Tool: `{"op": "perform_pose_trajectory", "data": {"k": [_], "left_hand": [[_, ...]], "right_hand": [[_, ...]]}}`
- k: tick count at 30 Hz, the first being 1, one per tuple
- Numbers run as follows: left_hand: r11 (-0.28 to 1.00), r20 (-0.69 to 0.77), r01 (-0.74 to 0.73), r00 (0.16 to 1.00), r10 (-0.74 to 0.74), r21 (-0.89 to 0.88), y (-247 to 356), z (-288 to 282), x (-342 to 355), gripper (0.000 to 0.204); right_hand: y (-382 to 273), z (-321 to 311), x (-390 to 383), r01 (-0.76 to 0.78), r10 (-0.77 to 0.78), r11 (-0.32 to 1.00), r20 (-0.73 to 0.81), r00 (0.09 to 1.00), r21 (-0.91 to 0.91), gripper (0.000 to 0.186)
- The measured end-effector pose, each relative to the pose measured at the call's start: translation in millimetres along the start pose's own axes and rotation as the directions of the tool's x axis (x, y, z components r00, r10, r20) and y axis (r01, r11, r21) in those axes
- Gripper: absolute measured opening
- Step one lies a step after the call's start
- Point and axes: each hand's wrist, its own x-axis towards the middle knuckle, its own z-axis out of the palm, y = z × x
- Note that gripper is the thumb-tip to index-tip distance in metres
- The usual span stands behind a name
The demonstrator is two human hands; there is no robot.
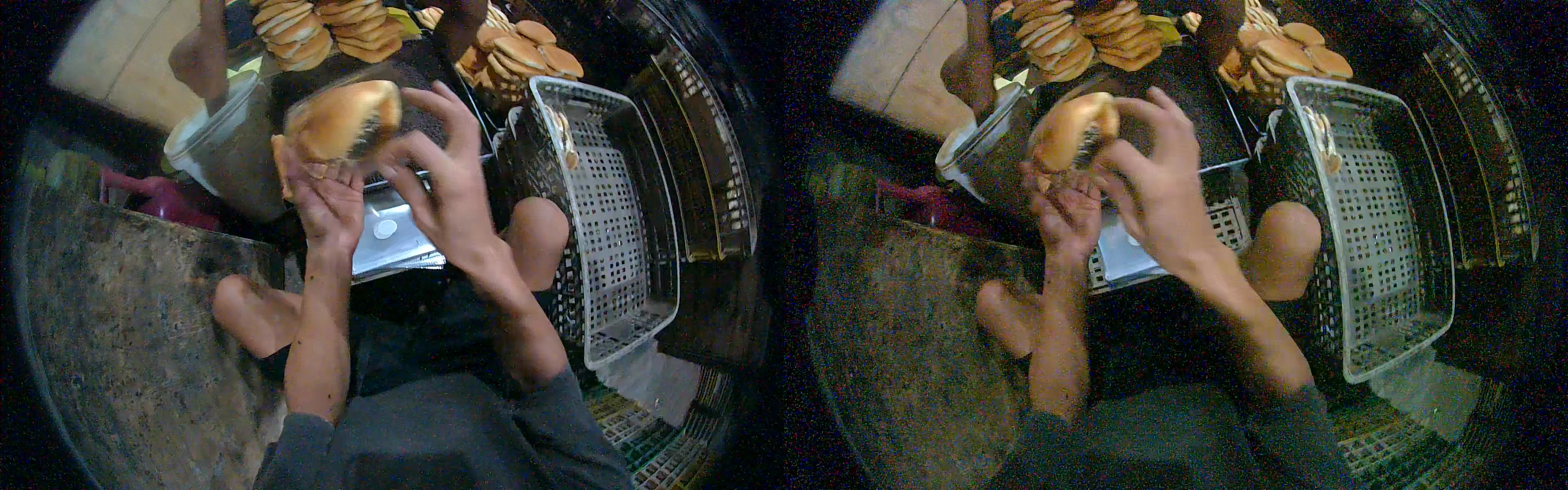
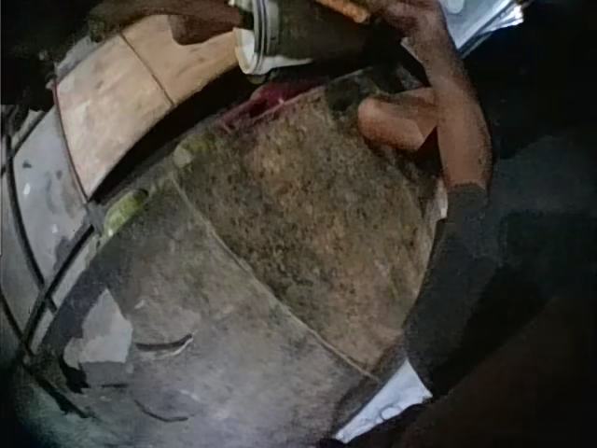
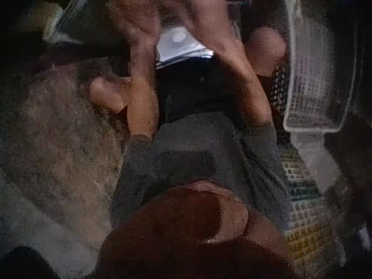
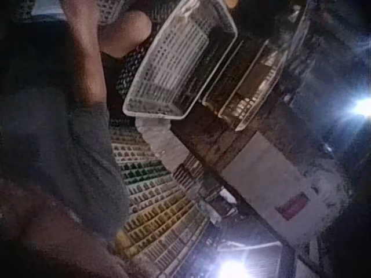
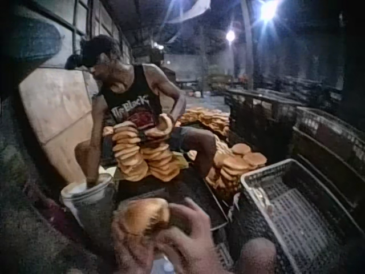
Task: The person sits on the floor and repeatedly picks up buns, places them into clear plastic bags, and arranges the packaged buns into a white plastic basket. Another person is visible in the background handling similar buns.
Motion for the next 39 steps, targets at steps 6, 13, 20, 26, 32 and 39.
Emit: {"op": "perform_pose_trajectory", "data": {"k": [6, 13, 20, 26, 32, 39], "left_hand": [[0.972, -0.096, 0.128, 0.989, -0.111, 0.195, -39.3, 55.3, 2.4, 0.065], [0.494, 0.159, 0.055, 0.911, -0.38, 0.868, -84.5, 27.4, -19.2, 0.069], [-0.725, -0.054, -0.319, 0.896, -0.44, 0.61, -118.5, -99.6, -26.0, 0.054], [-0.243, -0.043, -0.132, 0.796, -0.604, 0.961, -88.7, -53.6, -34.4, 0.04], [0.364, 0.174, -0.066, 0.946, -0.274, 0.929, -106.3, -38.1, -94.6, 0.057], [0.926, -0.013, 0.254, 0.965, -0.261, 0.28, -42.8, -8.8, -39.5, 0.039]], "right_hand": [[-9.6, -44.0, 21.5, 0.126, -0.063, 0.89, 0.154, 0.986, -0.438, 0.067], [136.8, -170.7, -12.3, -0.268, 0.32, 0.717, -0.039, 0.947, -0.643, 0.057], [332.7, -215.7, -66.2, -0.635, 0.701, 0.483, -0.168, 0.693, -0.603, 0.082], [147.7, -124.3, -11.9, -0.512, 0.6, 0.765, 0.141, 0.788, -0.391, 0.052], [31.9, -51.2, -64.9, -0.573, 0.546, 0.814, 0.458, 0.702, -0.091, 0.015], [-14.9, -44.5, -84.9, -0.765, 0.862, 0.308, 0.176, 0.476, 0.566, 0.015]]}}
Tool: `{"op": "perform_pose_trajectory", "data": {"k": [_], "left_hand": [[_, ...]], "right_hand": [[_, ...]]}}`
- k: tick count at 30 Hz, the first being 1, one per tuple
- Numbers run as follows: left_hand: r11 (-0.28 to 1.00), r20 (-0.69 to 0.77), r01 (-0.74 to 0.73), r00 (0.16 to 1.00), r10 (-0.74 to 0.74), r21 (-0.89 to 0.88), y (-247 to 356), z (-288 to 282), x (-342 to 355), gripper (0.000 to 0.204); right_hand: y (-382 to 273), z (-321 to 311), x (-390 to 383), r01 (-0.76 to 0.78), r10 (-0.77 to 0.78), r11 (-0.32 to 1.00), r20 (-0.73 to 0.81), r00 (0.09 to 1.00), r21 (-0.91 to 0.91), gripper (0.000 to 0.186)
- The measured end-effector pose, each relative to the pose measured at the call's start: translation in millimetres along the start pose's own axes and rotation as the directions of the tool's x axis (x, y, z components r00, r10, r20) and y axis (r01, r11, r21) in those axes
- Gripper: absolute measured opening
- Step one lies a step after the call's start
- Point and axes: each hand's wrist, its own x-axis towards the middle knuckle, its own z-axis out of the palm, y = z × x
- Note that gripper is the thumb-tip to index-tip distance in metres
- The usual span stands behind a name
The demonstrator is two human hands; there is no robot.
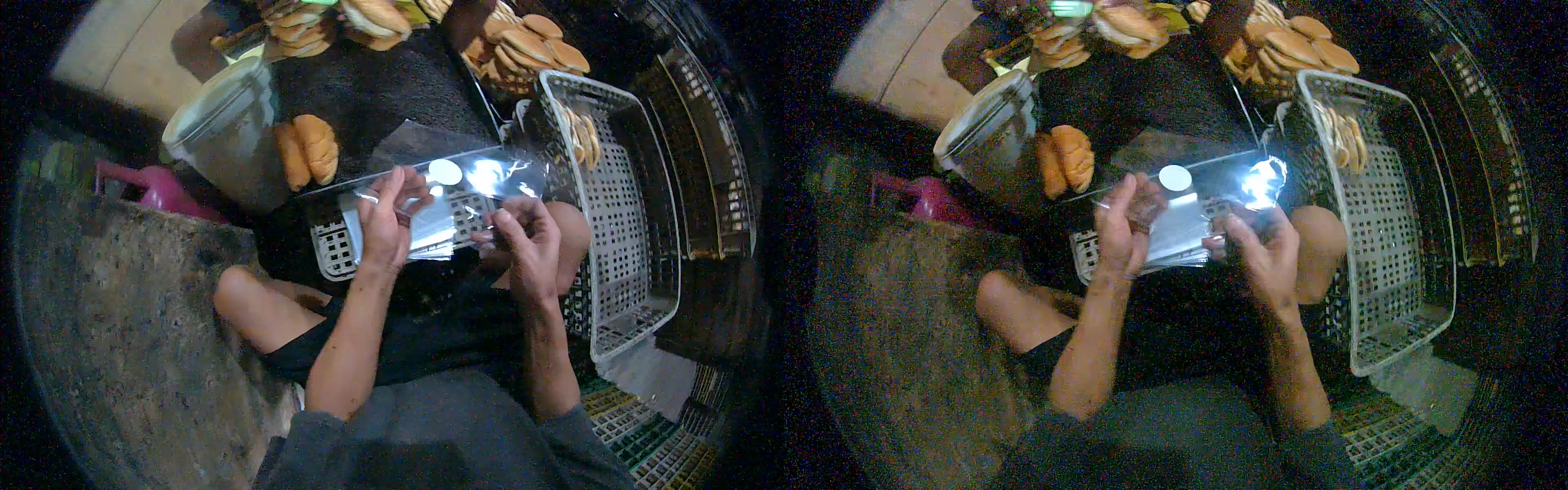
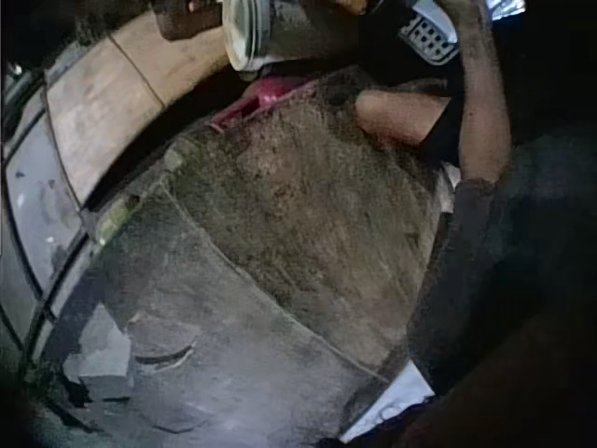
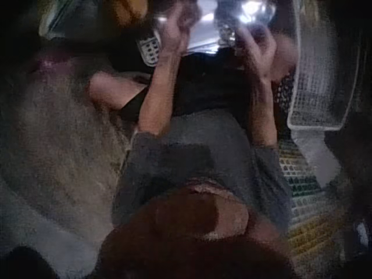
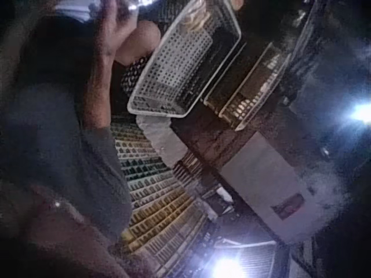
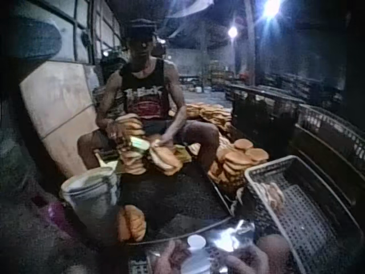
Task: The person sits on the floor and repeatedly picks up buns, places them into clear plastic bags, and arranges the packaged buns into a white plastic basket. Another person is visible in the background handling similar buns.
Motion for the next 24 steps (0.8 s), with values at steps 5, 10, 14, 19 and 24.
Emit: {"op": "perform_pose_trajectory", "data": {"k": [5, 10, 14, 19, 24], "left_hand": [[0.719, -0.319, -0.35, 0.72, 0.617, 0.601, 90.6, -48.3, 12.4, 0.022], [0.814, -0.668, -0.497, 0.5, 0.552, 0.301, 168.0, -140.2, -8.4, 0.055], [0.852, -0.634, -0.499, 0.611, 0.474, 0.156, 161.0, -132.5, -23.6, 0.061], [0.836, -0.443, -0.458, 0.709, 0.548, 0.301, 135.3, -168.3, 6.4, 0.057], [0.805, -0.311, -0.361, 0.786, 0.534, 0.47, 117.9, -152.7, 41.7, 0.061]], "right_hand": [[12.5, 72.2, 38.2, 0.193, -0.086, 0.929, 0.32, 0.944, -0.317, 0.03], [126.5, 189.4, 112.1, 0.695, -0.269, 0.54, 0.686, 0.676, -0.474, 0.041], [173.7, 201.1, 139.5, 0.514, -0.306, 0.049, 0.477, 0.824, -0.856, 0.046], [99.6, 135.0, 175.0, 0.515, -0.241, 0.583, 0.472, 0.848, -0.628, 0.049], [-27.7, 20.2, 127.1, 0.169, -0.058, 0.889, 0.262, 0.963, -0.425, 0.056]]}}
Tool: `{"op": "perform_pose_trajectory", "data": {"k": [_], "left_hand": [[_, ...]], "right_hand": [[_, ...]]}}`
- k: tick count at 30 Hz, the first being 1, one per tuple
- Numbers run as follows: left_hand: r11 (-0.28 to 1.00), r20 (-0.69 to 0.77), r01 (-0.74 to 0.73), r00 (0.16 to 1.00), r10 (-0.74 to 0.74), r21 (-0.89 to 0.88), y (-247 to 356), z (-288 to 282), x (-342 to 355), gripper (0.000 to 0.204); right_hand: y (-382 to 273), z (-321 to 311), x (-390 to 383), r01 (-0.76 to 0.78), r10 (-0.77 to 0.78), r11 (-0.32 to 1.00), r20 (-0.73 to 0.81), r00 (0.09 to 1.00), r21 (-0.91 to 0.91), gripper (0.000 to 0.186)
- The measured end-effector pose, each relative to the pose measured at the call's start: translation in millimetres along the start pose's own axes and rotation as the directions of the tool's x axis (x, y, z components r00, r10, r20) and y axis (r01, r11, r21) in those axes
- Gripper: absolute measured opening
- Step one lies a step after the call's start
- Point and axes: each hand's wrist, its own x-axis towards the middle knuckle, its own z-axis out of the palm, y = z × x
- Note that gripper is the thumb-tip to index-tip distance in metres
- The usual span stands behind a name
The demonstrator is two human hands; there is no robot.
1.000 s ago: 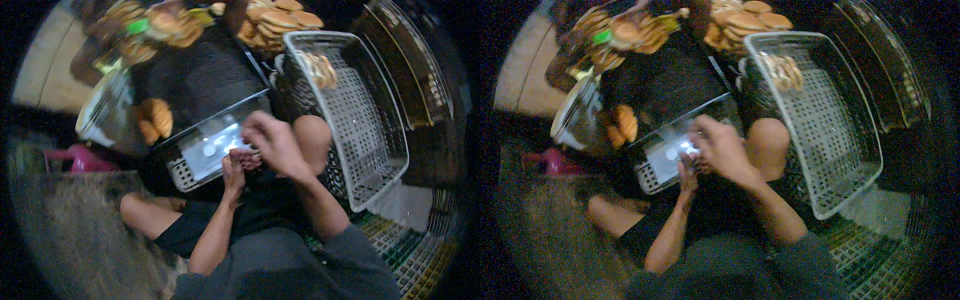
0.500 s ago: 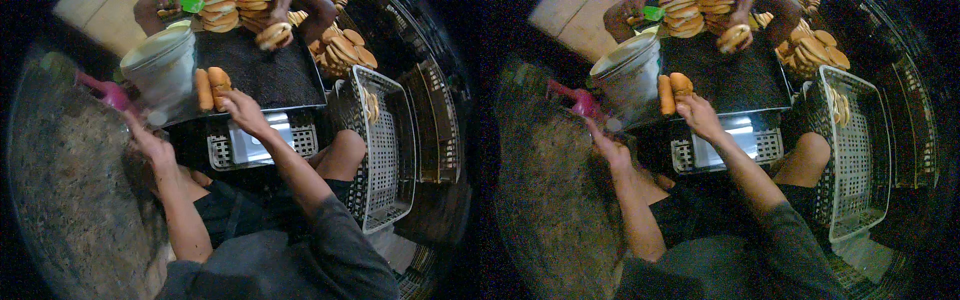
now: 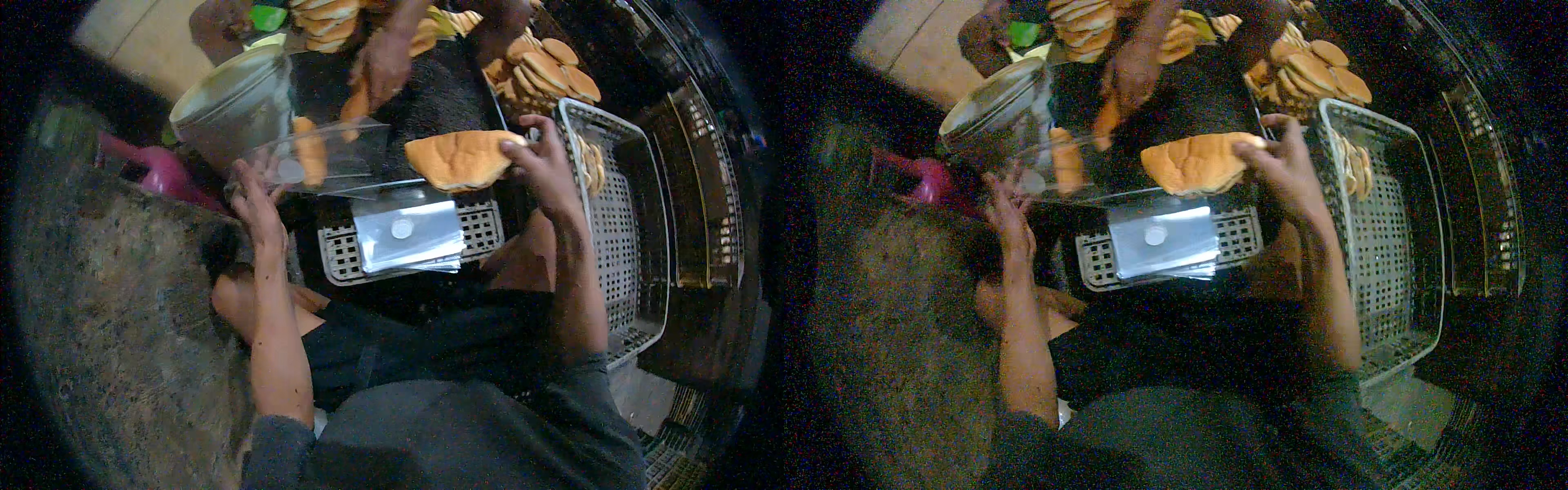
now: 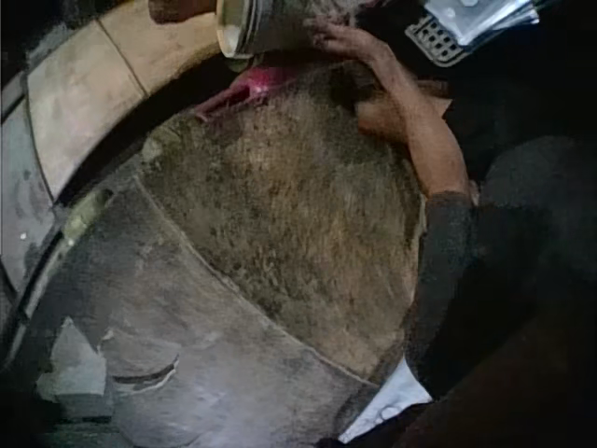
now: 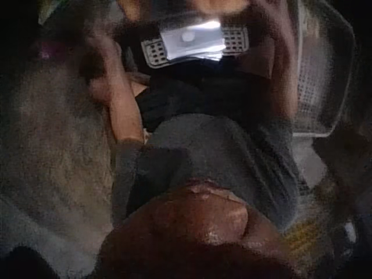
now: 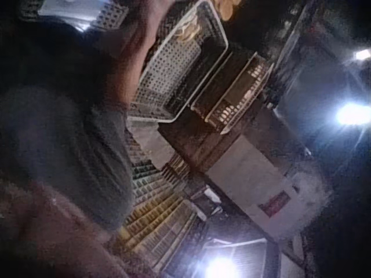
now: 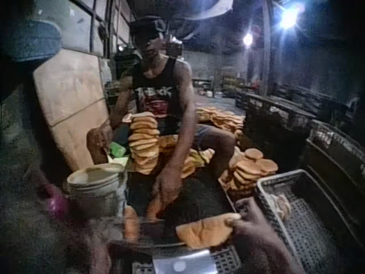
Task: The person sits on the floor and repeatedly picks up buns, places them into clear plastic bags, and arranges the packaged buns into a white plastic basket. Another person is visible in the background handling similar buns.
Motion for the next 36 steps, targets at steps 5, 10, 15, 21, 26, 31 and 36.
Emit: {"op": "perform_pose_trajectory", "data": {"k": [5, 10, 15, 21, 26, 31, 36], "left_hand": [[0.993, 0.18, -0.004, 0.983, -0.016, 0.115, 26.2, 67.9, -35.7, 0.072], [0.992, 0.439, 0.08, 0.898, -0.032, -0.092, 26.6, 97.8, -74.0, 0.07], [0.998, 0.63, 0.056, 0.776, -0.03, -0.021, 39.1, 97.1, -66.8, 0.073], [0.917, 0.538, 0.333, 0.825, -0.17, -0.22, 35.0, 157.1, -131.6, 0.056], [0.616, 0.679, 0.636, 0.703, -0.213, -0.465, 32.9, 157.8, -113.6, 0.061], [0.665, 0.469, 0.586, 0.799, -0.376, -0.463, -1.2, 163.7, -102.9, 0.063], [0.818, 0.68, 0.56, 0.651, -0.336, -0.132, 27.2, 228.7, -147.9, 0.076]], "right_hand": [[-32.4, -28.9, -31.1, -0.061, 0.064, 0.984, -0.015, 0.998, 0.168, 0.059], [-9.6, 0.6, -27.8, 0.017, -0.025, 0.874, 0.01, 1.0, 0.486, 0.062], [-6.9, -46.5, -39.6, 0.078, 0.014, 0.838, -0.165, 0.986, 0.54, 0.059], [-15.8, -10.3, -45.7, 0.019, -0.013, 0.899, -0.016, 1.0, 0.438, 0.06], [-20.5, 16.5, -56.6, 0.654, -0.77, 0.578, -0.062, 0.634, -0.487, 0.04], [-47.6, 0.8, -59.2, 0.565, -0.814, 0.449, -0.058, 0.578, -0.692, 0.038], [-33.8, -71.3, -58.1, 0.356, -0.589, 0.191, 0.183, 0.787, -0.915, 0.052]]}}
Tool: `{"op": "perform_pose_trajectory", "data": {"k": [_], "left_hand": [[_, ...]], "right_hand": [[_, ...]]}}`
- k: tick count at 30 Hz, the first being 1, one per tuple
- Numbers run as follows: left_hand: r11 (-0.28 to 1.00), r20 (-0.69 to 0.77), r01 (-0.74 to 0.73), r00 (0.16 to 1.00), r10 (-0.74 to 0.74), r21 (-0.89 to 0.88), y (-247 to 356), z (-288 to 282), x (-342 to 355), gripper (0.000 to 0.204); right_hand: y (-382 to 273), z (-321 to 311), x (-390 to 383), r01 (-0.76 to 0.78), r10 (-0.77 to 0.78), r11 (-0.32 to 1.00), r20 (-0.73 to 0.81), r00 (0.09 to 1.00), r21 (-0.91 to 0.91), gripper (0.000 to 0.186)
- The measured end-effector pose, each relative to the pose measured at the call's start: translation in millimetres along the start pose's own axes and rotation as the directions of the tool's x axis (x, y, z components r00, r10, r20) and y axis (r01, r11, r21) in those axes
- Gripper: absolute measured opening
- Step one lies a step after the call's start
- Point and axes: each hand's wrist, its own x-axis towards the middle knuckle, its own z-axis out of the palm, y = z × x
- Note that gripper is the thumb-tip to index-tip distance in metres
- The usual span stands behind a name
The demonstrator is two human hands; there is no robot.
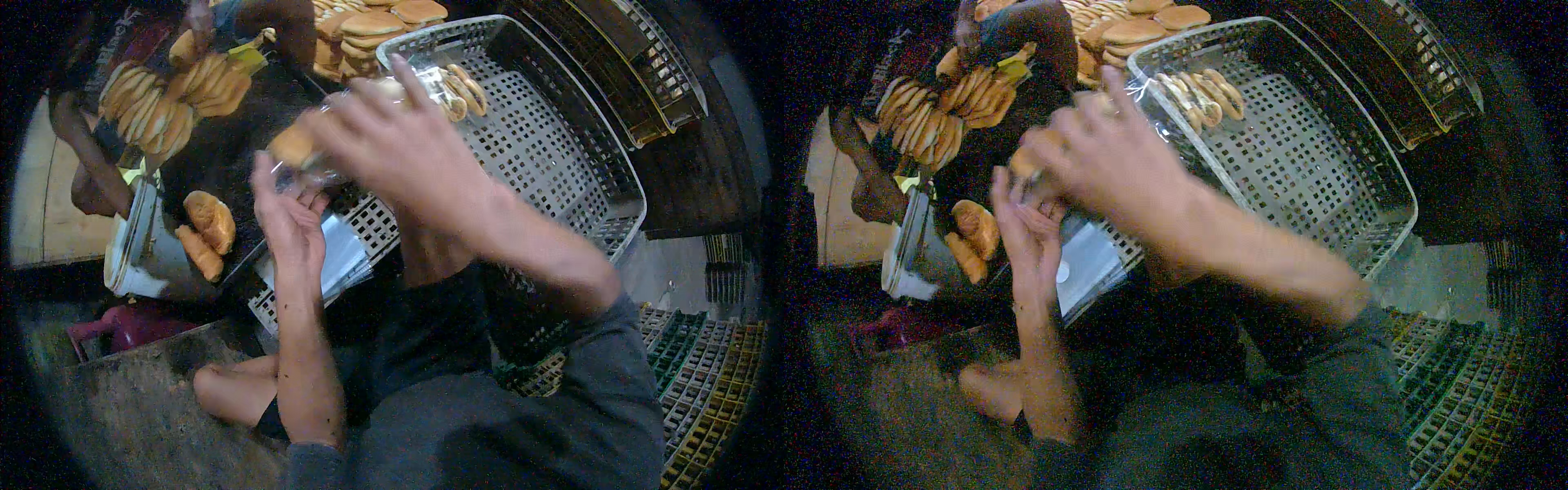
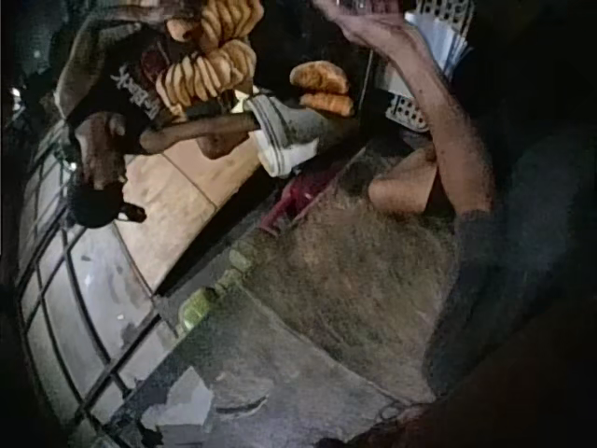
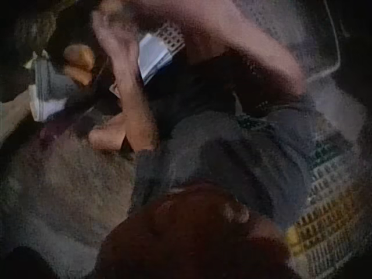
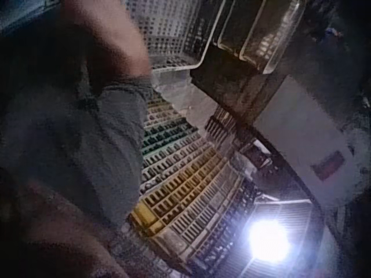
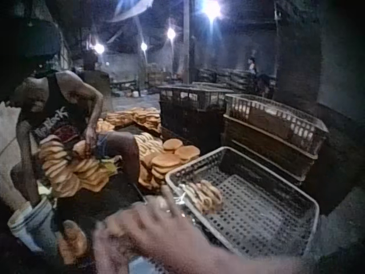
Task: The person sits on the floor and repeatedly picks up buns, places them into clear plastic bags, and arranges the packaged buns into a white plastic basket. Another person is visible in the background handling similar buns.
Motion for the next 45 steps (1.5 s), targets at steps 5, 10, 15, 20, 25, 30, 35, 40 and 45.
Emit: {"op": "perform_pose_trajectory", "data": {"k": [5, 10, 15, 20, 25, 30, 35, 40, 45], "left_hand": [[0.495, -0.083, 0.163, 0.98, -0.18, 0.853, -19.6, -55.5, 32.2, 0.077], [-0.457, -0.095, -0.012, 0.973, -0.209, 0.889, -76.3, -165.7, -0.6, 0.061], [-0.342, -0.158, 0.031, 0.923, -0.35, 0.939, -69.6, -173.7, -5.1, 0.053], [0.24, 0.212, -0.204, 0.977, -0.011, 0.949, -57.9, -104.8, -25.7, 0.039], [0.312, -0.048, 0.127, 0.967, -0.25, 0.941, -99.9, -134.1, -32.5, 0.07], [0.933, 0.029, 0.254, 0.967, -0.255, -0.255, -57.0, -116.2, -28.0, 0.082], [0.972, -0.293, -0.123, 0.954, 0.06, -0.202, 30.6, -134.5, -26.4, 0.034], [0.941, -0.121, -0.093, 0.991, 0.056, -0.326, 52.0, -121.6, -64.5, 0.037], [0.983, -0.217, -0.156, 0.961, 0.173, 0.094, 50.9, -129.6, -59.6, 0.03]], "right_hand": [[164.0, 25.6, -40.4, -0.421, 0.433, 0.852, 0.036, 0.901, 0.312, 0.044], [279.7, 104.1, -72.0, -0.795, 0.8, 0.599, 0.117, 0.589, -0.097, 0.055], [261.4, 126.6, -21.8, -0.561, 0.574, 0.723, 0.101, 0.812, 0.403, 0.055], [28.7, 76.7, -10.9, -0.33, -0.022, 0.798, 0.572, 0.82, 0.504, 0.044], [-46.8, 114.8, -48.5, -0.495, 0.177, 0.188, 0.466, 0.867, 0.848, 0.028], [-86.2, 90.0, -68.5, -0.48, 0.42, -0.536, 0.712, 0.563, 0.695, 0.024], [-121.7, 75.7, -35.8, -0.299, 0.508, -0.562, 0.607, 0.611, 0.771, 0.016], [-151.9, 72.4, -1.4, -0.4, 0.549, -0.421, 0.579, 0.603, 0.814, 0.02], [-145.3, 73.5, -17.5, -0.399, 0.542, -0.351, 0.532, 0.651, 0.847, 0.025]]}}
